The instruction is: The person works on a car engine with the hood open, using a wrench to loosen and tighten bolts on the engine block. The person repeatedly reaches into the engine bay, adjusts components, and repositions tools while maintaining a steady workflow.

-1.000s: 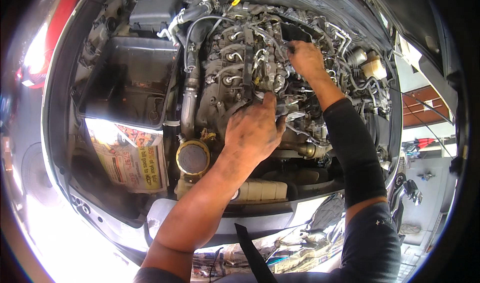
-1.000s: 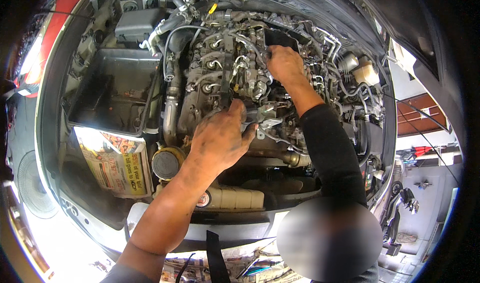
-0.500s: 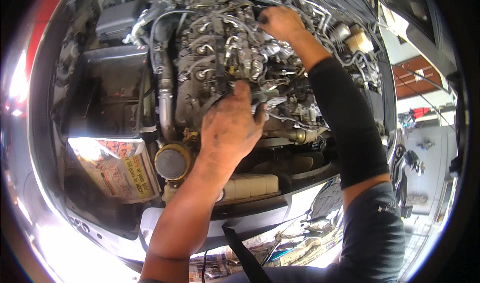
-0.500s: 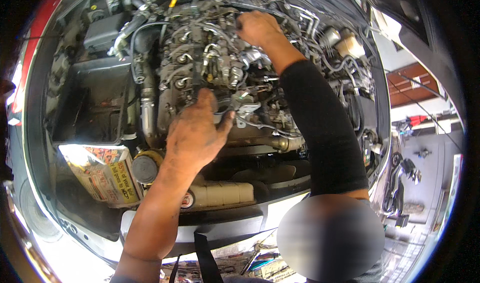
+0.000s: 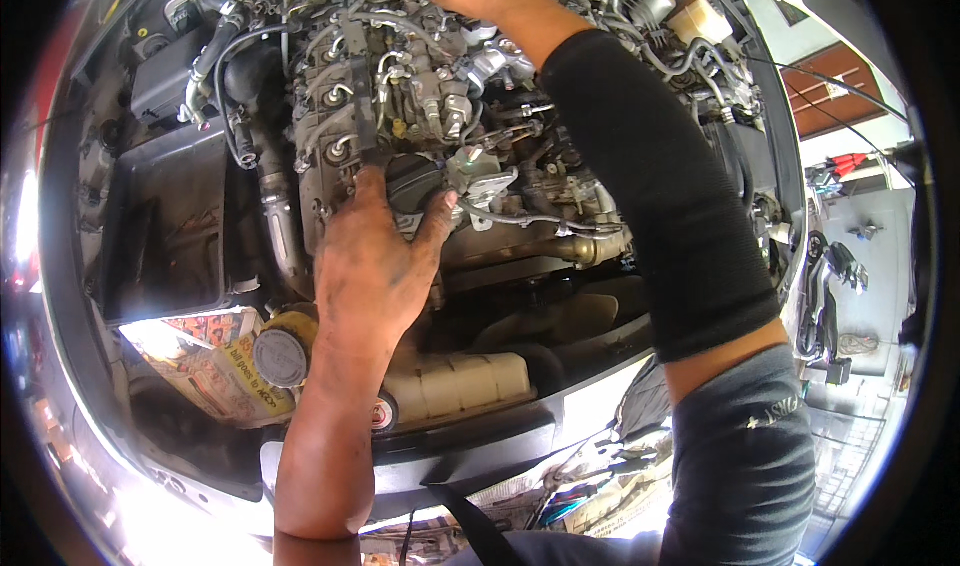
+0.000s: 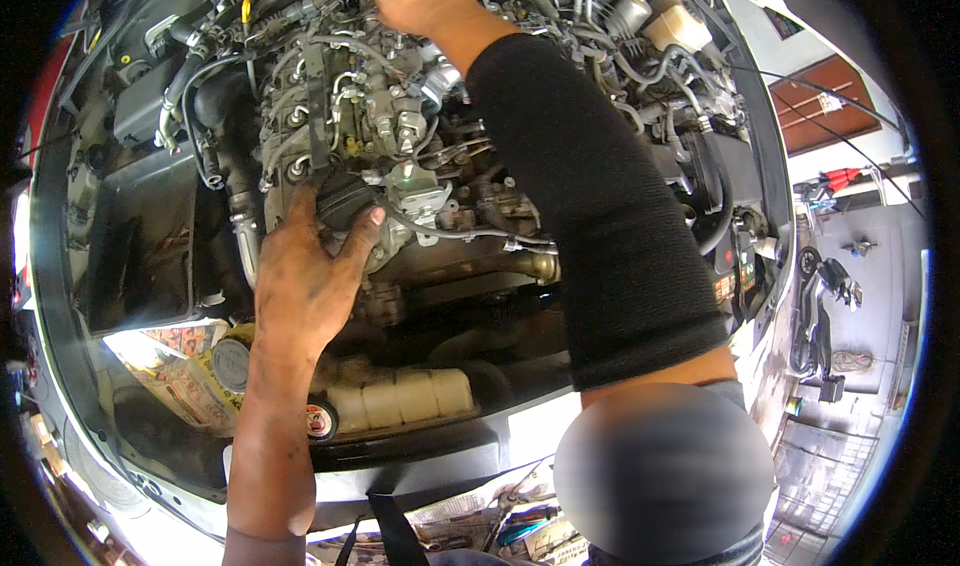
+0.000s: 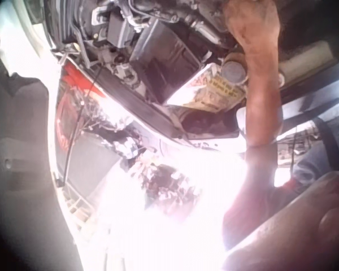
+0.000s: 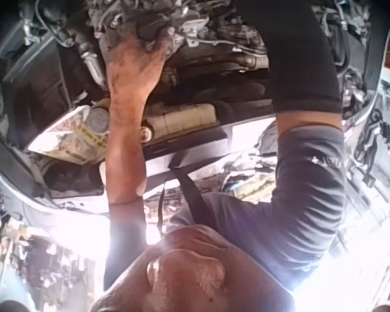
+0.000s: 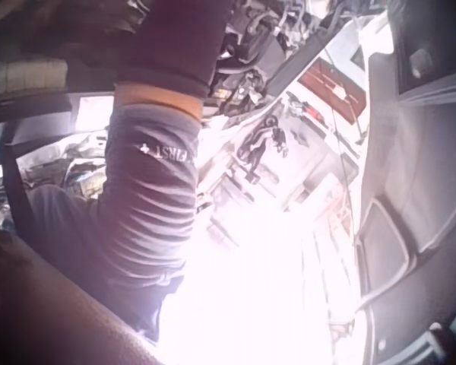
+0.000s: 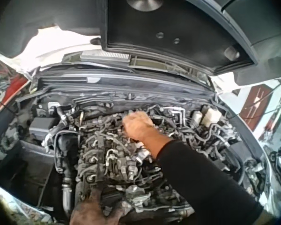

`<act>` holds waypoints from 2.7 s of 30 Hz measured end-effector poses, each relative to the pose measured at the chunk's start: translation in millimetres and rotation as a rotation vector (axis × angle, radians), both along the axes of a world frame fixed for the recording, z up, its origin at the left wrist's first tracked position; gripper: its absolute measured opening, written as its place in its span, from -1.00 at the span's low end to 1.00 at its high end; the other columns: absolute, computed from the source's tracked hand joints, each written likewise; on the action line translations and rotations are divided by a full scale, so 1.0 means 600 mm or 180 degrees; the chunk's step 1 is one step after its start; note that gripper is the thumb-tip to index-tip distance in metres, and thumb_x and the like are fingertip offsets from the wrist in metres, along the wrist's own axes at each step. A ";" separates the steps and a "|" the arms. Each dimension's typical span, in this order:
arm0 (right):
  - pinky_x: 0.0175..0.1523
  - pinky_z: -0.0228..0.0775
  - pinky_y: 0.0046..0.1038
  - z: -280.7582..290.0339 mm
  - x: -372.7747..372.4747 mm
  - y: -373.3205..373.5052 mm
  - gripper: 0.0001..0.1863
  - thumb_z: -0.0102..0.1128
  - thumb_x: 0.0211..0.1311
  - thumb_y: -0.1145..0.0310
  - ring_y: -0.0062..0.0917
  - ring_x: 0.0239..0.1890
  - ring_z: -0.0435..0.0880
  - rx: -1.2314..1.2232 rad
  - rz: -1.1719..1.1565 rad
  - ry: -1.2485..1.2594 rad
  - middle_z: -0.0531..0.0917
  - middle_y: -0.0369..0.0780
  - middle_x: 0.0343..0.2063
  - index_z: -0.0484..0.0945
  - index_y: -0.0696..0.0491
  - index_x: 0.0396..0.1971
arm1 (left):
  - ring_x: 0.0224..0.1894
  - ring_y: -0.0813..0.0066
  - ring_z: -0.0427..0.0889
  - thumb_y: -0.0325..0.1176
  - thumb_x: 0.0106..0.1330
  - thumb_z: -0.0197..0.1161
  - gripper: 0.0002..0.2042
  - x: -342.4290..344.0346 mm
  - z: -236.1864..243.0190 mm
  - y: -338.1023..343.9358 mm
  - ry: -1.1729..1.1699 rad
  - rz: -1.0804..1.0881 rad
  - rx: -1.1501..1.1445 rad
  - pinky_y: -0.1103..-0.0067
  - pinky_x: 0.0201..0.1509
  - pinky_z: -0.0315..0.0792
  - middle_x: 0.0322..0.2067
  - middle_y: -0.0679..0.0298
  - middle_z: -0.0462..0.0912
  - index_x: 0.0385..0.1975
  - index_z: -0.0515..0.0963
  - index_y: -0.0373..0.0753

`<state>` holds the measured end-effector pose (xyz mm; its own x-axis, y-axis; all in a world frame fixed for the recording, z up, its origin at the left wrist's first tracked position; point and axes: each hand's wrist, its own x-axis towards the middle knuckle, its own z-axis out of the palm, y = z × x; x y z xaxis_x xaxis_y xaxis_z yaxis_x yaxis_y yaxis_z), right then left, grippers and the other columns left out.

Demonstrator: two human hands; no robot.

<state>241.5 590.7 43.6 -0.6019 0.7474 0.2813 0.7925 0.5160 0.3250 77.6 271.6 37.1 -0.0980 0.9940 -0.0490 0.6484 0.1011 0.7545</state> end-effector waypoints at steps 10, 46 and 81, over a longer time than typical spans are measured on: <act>0.11 0.68 0.00 0.005 0.022 0.015 -0.66 0.42 0.23 0.00 -0.13 0.00 0.85 -0.0299 -0.0040 -0.0418 0.88 -0.11 -0.18 0.86 -0.03 -0.25 | 0.06 -0.29 0.79 -0.02 0.53 0.44 -0.43 -0.013 -0.011 0.000 -0.0359 -0.0191 -0.0001 0.08 0.19 0.62 -0.09 -0.26 0.81 0.20 0.54 -0.46; 0.21 0.71 -0.05 0.018 -0.038 0.045 -0.60 0.18 0.53 0.05 -0.09 0.05 0.88 0.0213 -0.0764 -0.0520 0.87 -0.01 -0.03 0.87 0.00 -0.06 | 0.02 -0.35 0.78 0.12 0.55 0.36 -0.33 -0.022 -0.011 -0.005 -0.0188 -0.0211 -0.0140 0.01 0.16 0.63 -0.10 -0.30 0.78 0.28 0.48 -0.44; -0.05 0.78 -0.03 -0.038 -0.007 -0.053 -0.73 0.17 0.39 0.33 -0.04 -0.17 0.93 -0.0143 -0.0733 0.0233 0.87 0.05 -0.28 0.87 0.04 -0.27 | 0.01 -0.29 0.79 -0.04 0.51 0.46 -0.44 -0.016 0.013 0.001 -0.0117 -0.0149 -0.0356 0.05 0.11 0.62 -0.14 -0.23 0.81 0.24 0.51 -0.38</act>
